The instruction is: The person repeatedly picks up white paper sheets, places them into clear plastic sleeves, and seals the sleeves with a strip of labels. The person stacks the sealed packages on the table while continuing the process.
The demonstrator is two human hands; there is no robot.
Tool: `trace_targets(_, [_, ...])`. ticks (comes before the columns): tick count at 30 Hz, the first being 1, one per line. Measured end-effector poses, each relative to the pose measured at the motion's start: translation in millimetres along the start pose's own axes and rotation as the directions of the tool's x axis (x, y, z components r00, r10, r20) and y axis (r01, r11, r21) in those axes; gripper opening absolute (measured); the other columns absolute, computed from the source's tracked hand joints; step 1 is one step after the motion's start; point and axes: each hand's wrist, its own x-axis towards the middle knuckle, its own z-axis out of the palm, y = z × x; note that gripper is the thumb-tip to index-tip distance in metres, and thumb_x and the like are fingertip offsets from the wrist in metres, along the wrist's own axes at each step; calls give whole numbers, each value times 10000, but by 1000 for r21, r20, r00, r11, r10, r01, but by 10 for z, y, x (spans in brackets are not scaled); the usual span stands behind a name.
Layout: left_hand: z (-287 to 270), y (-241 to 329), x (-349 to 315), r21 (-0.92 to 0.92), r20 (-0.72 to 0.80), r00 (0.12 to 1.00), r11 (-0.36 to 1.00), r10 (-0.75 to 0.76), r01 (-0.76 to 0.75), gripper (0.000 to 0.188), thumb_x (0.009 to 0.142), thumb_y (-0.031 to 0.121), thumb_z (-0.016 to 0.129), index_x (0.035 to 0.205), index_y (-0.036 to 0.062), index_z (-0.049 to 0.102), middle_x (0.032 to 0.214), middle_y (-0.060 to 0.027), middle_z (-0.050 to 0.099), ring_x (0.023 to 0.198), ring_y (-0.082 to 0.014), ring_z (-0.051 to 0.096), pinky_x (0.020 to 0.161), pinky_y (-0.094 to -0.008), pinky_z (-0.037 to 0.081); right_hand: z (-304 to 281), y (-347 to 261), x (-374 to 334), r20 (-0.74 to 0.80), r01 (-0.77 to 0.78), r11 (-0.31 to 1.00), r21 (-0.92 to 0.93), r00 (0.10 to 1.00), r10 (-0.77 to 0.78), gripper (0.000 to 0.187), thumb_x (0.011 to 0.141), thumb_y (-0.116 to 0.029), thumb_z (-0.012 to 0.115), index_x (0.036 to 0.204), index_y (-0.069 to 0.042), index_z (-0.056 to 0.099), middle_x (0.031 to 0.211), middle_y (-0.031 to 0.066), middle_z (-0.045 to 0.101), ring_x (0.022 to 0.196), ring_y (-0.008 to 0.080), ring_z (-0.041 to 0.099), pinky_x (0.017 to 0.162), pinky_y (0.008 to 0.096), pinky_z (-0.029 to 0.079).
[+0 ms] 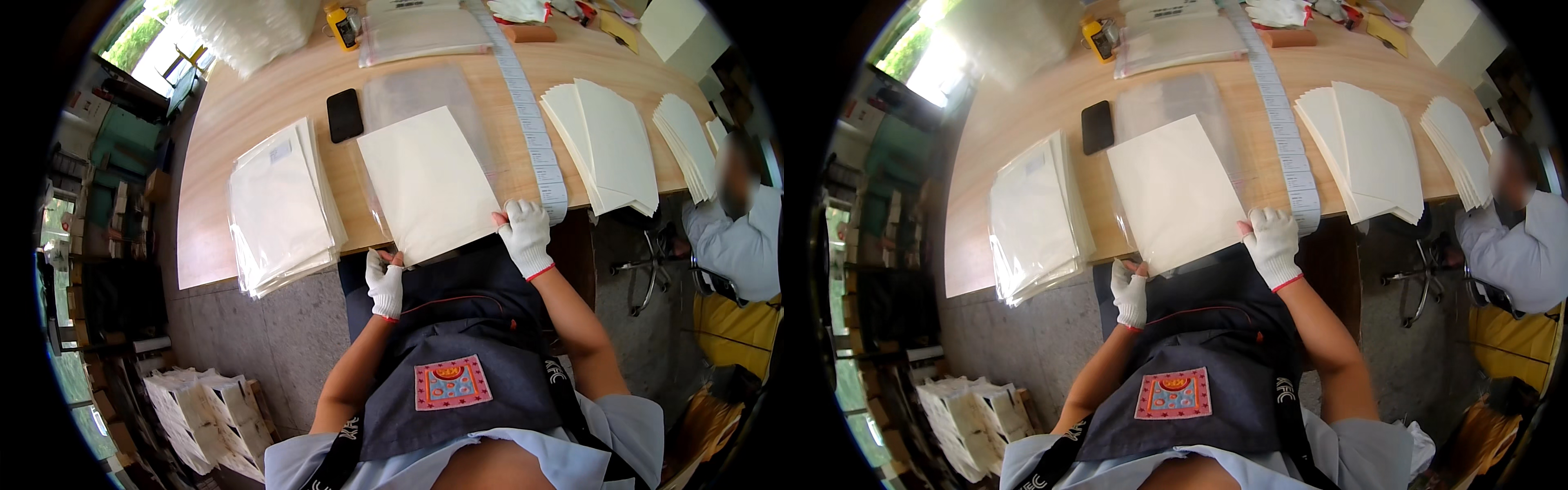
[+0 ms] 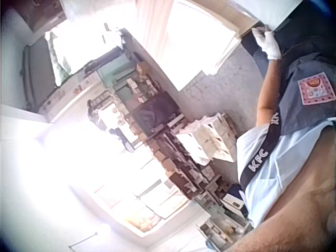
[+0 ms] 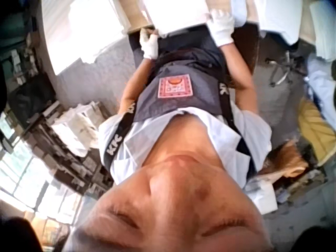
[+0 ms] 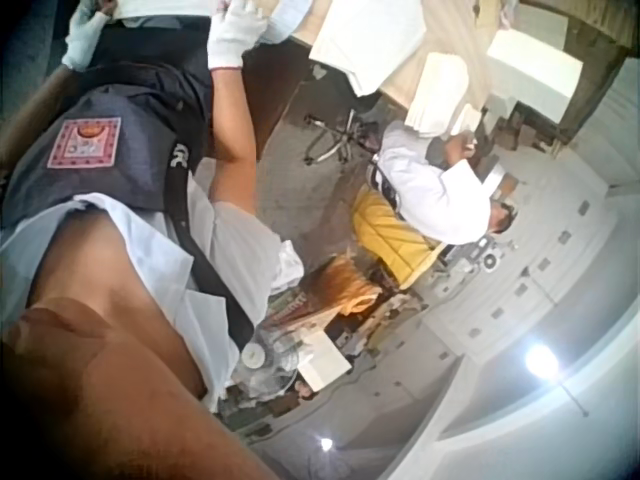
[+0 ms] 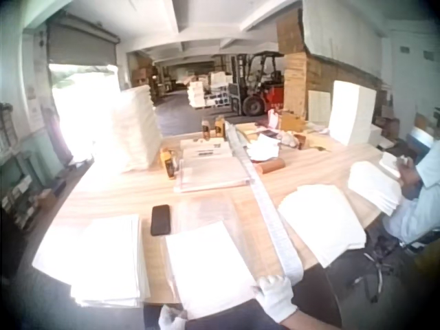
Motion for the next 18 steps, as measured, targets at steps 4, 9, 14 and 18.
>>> trace_targets(4, [158, 10, -79, -501, -54, 954, 835, -295, 229, 184, 877, 44, 675, 881, 84, 496, 803, -6, 537, 717, -114, 517, 695, -316, 501, 49, 160, -196, -282, -154, 965, 211, 936, 211, 150, 846, -176, 685, 896, -72, 589, 823, 96, 630, 763, 305, 610, 681, 421, 464])
trace_targets(9, [-101, -757, -221, -758, 359, 754, 300, -550, 579, 64, 958, 93, 514, 1001, 51, 534, 942, -86, 607, 825, -214, 605, 829, -430, 547, 198, 797, -641, -30, -613, 476, 631, 593, 804, 228, 844, -146, 645, 1020, -50, 538, 884, 107, 658, 808, 266, 656, 754, 368, 500])
trace_targets(14, [556, -94, -345, -220, 616, 557, 556, -558, 801, 190, 981, 159, 514, 1146, 66, 530, 1115, -117, 632, 879, -230, 643, 832, -418, 559, 782, 1805, -1198, 75, -511, 673, 535, 822, 564, 253, 819, -151, 661, 993, -10, 544, 1017, 127, 666, 762, 212, 624, 743, 340, 498])
trace_targets(18, [858, 243, -371, 17, 709, 499, 720, -498, 694, 372, 987, 218, 544, 1317, 66, 466, 1238, -109, 608, 850, -171, 648, 800, -349, 573, -112, 1142, -800, 378, -557, 562, 611, 830, 411, 162, 816, -5, 669, 901, 21, 534, 1259, 136, 610, 705, 109, 536, 671, 279, 474])
